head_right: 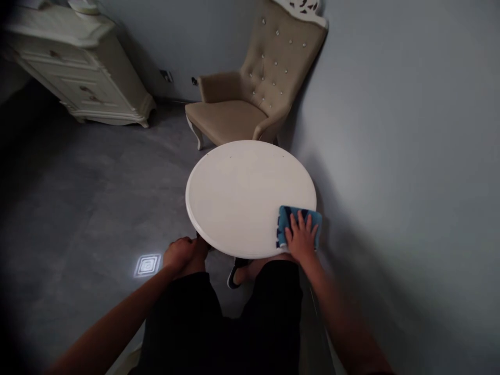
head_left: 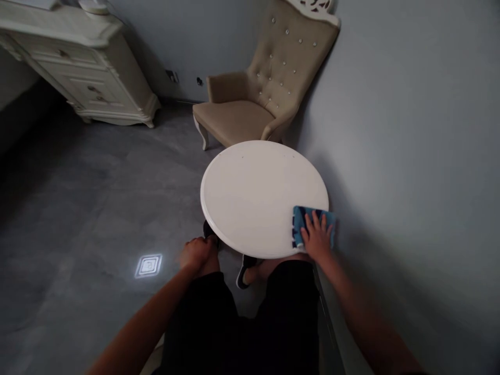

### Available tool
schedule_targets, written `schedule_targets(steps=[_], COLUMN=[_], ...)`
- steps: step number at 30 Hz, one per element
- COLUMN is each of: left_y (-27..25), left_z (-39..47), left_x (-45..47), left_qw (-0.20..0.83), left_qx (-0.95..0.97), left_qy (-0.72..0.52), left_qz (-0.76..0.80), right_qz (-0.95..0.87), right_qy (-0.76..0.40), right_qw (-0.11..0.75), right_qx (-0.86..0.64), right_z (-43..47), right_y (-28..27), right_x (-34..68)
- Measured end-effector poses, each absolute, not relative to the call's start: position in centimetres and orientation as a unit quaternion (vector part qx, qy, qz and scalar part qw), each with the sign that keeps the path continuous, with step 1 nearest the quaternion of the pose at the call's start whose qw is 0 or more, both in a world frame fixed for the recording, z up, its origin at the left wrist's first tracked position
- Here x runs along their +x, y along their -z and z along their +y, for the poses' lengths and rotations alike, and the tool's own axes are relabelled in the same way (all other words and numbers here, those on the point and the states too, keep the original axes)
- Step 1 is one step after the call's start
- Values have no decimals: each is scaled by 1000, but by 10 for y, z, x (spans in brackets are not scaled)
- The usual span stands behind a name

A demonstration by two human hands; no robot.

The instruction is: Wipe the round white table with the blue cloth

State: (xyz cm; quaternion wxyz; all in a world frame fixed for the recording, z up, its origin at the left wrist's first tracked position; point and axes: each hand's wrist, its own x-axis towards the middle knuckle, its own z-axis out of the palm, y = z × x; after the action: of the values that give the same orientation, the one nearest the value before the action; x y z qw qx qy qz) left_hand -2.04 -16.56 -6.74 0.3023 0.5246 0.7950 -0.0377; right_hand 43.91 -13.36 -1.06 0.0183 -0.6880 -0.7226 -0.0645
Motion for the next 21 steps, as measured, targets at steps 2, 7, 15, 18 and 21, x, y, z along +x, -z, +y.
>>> schedule_targets(steps=[2, 7, 15, 18, 21], left_y=[72, 86, 94, 97, 100], left_z=[-167, -168, -165, -160, -156], left_x=[-21, -25, -26, -29, -33], left_qw=[299, 278, 287, 301, 303], left_qx=[533, 540, 536, 512, 508], left_qy=[40, 38, 45, 42, 43], left_qz=[790, 794, 793, 803, 805], right_qz=[-735, -740, -760, -745, -729], right_qy=[68, 71, 42, 40, 29], right_qw=[11, -15, 7, 3, -1], right_qx=[-675, -669, -648, -666, -684], right_z=[-177, -192, -7, 83, 166], right_y=[21, 16, -21, -26, -28], right_x=[424, 408, 402, 392, 385])
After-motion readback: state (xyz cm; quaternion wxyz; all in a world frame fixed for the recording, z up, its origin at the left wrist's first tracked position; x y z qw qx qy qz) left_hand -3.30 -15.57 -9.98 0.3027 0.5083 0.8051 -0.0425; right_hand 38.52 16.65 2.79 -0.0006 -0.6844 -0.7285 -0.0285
